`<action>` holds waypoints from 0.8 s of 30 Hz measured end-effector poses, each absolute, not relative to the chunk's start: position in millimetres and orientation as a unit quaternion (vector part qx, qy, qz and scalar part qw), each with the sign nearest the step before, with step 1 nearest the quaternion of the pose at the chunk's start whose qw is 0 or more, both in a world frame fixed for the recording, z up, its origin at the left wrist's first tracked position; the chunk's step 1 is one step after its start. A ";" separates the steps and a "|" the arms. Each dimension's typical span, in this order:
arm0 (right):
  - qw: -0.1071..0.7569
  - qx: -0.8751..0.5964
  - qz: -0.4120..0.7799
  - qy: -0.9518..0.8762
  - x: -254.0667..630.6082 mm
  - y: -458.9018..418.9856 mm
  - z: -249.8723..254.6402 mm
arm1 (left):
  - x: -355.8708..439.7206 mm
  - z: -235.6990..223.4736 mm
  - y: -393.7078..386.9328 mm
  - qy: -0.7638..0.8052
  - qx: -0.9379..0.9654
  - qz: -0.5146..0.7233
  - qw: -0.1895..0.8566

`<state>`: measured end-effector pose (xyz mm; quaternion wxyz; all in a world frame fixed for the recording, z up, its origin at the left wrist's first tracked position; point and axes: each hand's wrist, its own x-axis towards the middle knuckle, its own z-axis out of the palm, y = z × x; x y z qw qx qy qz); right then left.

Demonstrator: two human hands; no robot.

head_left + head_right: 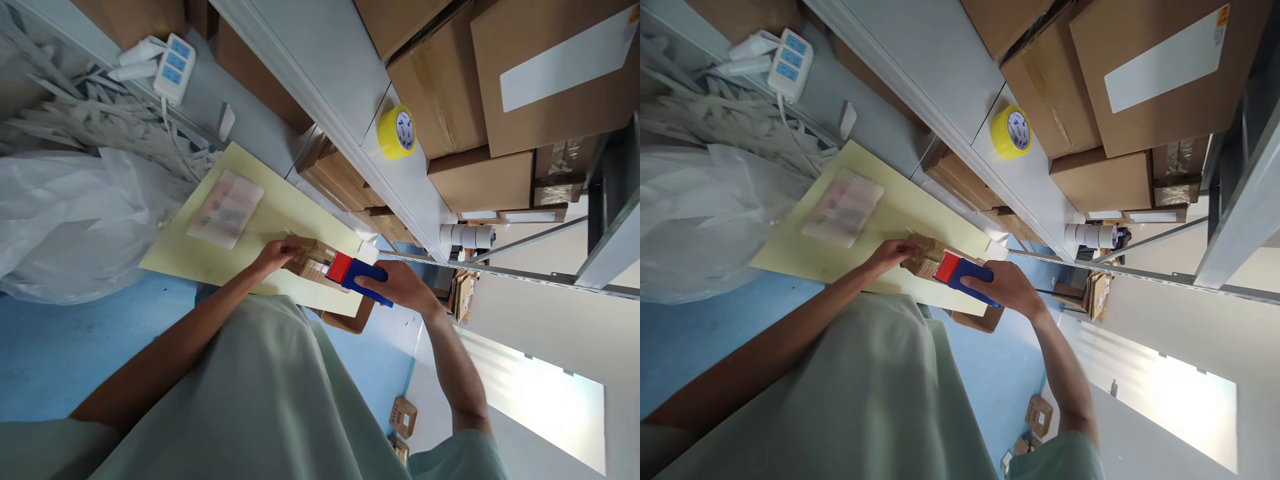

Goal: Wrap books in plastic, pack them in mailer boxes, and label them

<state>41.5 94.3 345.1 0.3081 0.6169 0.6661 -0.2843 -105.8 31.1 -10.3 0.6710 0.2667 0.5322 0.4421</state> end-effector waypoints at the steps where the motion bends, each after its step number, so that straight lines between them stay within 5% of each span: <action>1: 0.313 0.614 -0.285 0.666 40.2 94.6 344.9 | -106.1 -11.9 30.3 0.530 0.279 0.441 0.668; 9: 0.325 0.608 -0.272 0.672 34.1 95.5 351.4 | -113.5 -21.0 16.0 0.612 0.345 0.367 0.610; 17: 0.349 0.604 -0.258 0.668 31.4 90.6 352.5 | -105.7 35.6 8.6 0.473 0.545 0.462 0.516; 24: 0.359 0.597 -0.227 0.681 38.7 83.0 351.3 | -94.4 35.5 25.5 0.490 0.617 0.427 0.445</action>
